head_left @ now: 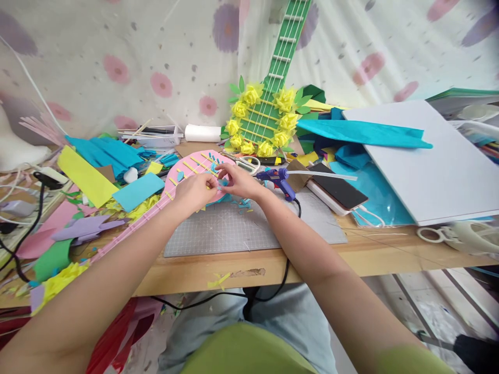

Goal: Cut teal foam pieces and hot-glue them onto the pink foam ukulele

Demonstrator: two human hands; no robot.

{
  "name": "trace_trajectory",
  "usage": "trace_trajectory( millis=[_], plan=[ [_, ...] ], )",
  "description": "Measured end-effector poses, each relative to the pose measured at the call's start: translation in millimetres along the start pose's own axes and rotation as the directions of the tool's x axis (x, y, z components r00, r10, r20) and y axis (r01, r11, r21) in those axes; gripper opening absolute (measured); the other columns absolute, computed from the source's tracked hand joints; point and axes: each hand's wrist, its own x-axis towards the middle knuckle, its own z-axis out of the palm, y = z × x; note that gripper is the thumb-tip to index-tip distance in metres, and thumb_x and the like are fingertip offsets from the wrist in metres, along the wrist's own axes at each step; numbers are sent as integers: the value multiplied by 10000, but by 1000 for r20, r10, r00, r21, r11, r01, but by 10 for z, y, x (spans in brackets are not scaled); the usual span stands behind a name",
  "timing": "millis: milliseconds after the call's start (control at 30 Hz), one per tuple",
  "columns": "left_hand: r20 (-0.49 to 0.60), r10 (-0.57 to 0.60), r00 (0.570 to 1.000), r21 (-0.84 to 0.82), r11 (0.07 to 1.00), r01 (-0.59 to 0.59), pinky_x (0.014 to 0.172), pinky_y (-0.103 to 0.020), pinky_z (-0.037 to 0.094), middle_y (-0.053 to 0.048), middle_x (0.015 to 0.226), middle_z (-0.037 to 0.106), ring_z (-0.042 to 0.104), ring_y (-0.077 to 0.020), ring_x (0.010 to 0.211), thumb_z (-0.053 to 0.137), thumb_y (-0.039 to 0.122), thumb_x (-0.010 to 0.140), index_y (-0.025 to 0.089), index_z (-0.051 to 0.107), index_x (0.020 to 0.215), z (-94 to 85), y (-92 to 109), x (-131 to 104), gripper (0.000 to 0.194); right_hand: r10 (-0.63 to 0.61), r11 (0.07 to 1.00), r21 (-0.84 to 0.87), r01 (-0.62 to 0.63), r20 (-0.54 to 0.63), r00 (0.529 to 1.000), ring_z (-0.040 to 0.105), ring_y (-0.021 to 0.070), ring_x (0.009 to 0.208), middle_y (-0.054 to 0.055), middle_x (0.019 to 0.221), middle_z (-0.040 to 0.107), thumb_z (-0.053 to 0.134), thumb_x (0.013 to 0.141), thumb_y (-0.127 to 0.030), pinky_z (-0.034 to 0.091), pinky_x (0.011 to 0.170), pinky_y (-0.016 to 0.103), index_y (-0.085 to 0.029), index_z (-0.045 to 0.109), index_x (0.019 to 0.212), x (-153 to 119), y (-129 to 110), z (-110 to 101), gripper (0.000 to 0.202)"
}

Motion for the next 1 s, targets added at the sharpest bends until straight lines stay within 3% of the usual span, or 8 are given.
trace_trajectory(
  millis=[367, 1000],
  plan=[
    [33, -54, 998, 9, 999, 53, 592, -271, 405, 31, 813, 695, 621, -180, 742, 519, 350, 686, 266, 646, 757, 97, 33, 25, 168, 194, 932, 325, -159, -79, 978, 492, 96, 616, -30, 750, 588, 548, 663, -163, 408, 610, 250, -182, 508, 990, 65, 85, 18, 331],
    [-2, -113, 994, -48, 992, 113, 678, -305, 441, 11, 898, 704, 627, -214, 849, 541, 347, 715, 263, 669, 788, 144, 122, 91, 170, 184, 922, 361, -141, -87, 979, 522, 97, 619, -35, 730, 572, 542, 657, -153, 434, 598, 247, -183, 505, 965, 70, 85, 28, 312]
  ],
)
